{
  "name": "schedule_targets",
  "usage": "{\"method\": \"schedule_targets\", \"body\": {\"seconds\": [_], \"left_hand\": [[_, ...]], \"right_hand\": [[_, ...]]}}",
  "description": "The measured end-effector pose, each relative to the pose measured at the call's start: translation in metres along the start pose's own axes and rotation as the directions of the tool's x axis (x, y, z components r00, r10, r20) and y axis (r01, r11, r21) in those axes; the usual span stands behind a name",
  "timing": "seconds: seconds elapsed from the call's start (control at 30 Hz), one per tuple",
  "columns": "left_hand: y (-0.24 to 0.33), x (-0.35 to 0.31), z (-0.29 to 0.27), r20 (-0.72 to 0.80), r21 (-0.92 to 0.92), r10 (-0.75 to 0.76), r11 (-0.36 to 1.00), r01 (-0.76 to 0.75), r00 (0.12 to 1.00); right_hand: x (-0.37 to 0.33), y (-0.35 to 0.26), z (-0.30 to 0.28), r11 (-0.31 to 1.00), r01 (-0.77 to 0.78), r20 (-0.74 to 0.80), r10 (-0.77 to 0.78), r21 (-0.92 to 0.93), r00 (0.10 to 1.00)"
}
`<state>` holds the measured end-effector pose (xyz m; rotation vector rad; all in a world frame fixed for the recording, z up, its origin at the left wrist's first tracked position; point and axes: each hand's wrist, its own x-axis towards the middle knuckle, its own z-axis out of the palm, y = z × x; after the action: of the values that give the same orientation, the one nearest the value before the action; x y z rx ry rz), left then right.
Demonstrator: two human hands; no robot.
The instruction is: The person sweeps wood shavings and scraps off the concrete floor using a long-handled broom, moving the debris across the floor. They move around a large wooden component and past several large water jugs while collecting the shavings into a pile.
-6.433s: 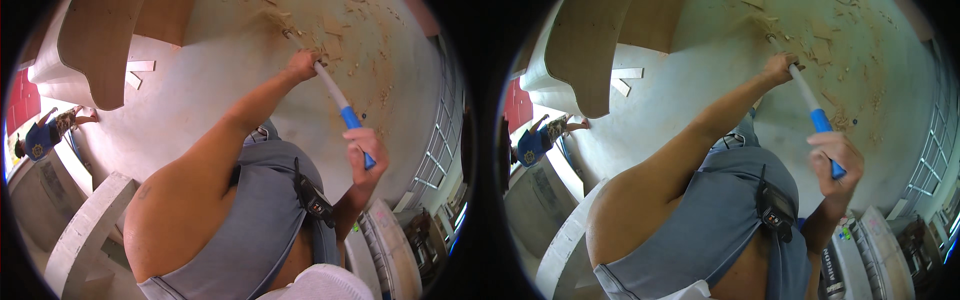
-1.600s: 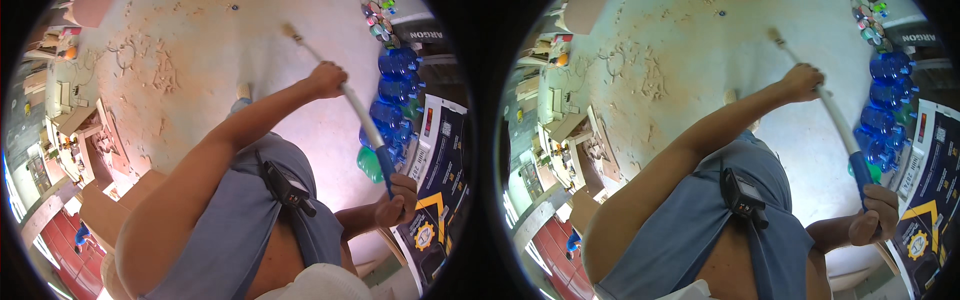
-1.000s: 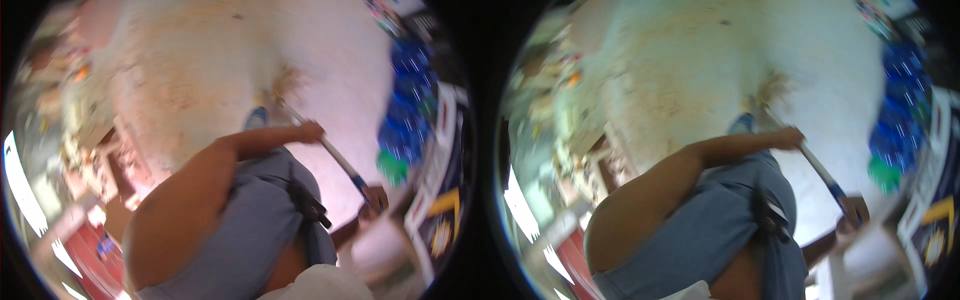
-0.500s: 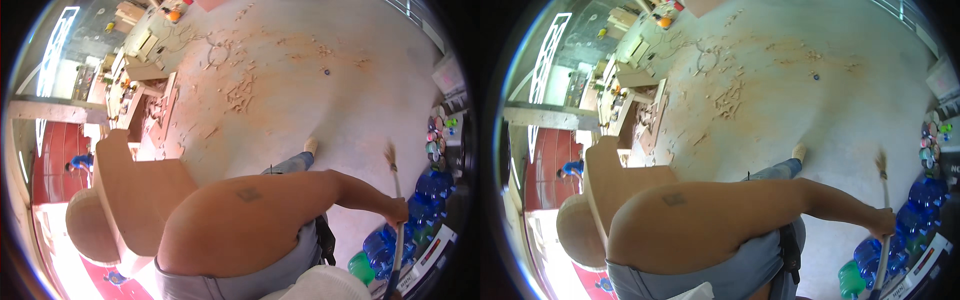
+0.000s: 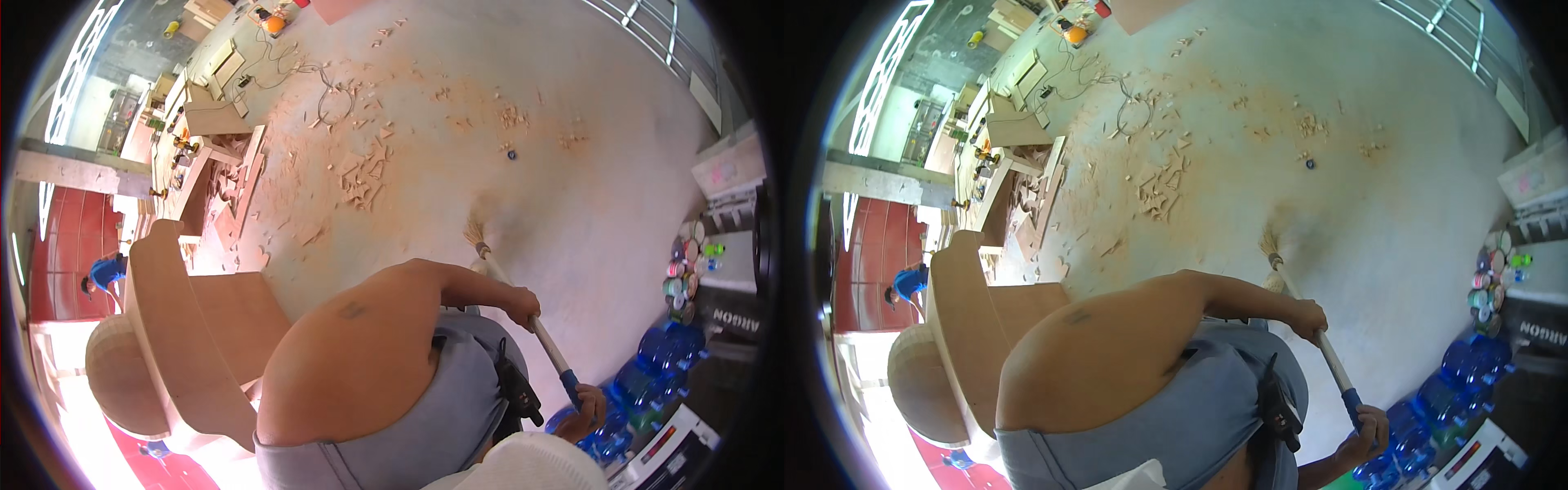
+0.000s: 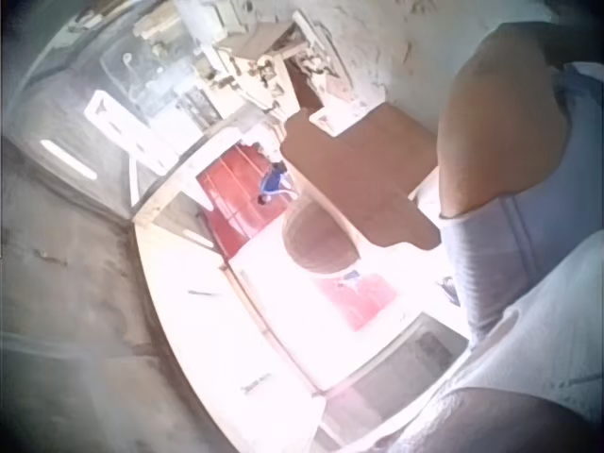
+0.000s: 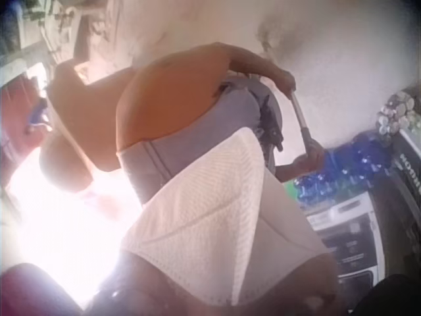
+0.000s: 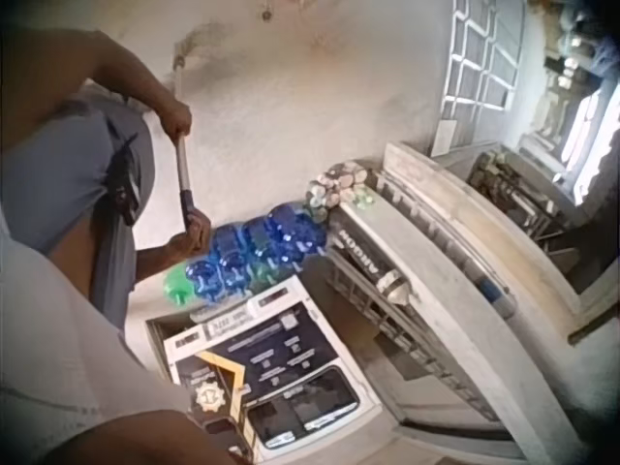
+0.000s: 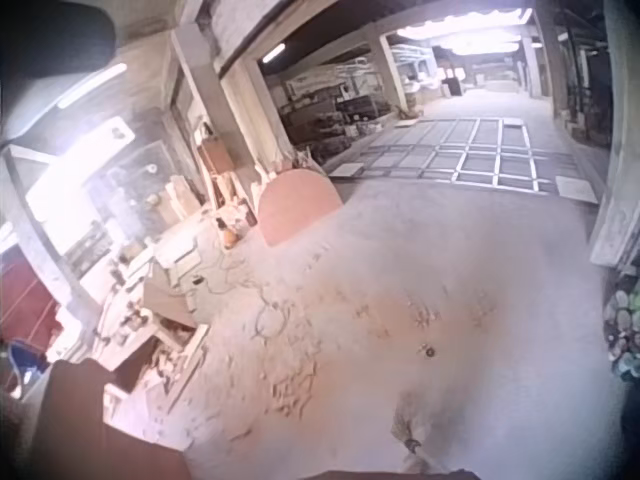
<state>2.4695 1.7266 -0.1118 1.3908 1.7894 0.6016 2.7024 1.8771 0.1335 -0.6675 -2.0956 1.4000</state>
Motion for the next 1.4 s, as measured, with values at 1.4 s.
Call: {"method": "schedule_targets", "body": {"seconds": [1.4], "left_hand": [[0.011,0.359,-0.329,-0.691,0.079,0.124,0.992,-0.097,0.712]], "right_hand": [[0.474,-0.042,0.000,0.622,0.751,0.390,-0.762,0.221,0.517]]}}
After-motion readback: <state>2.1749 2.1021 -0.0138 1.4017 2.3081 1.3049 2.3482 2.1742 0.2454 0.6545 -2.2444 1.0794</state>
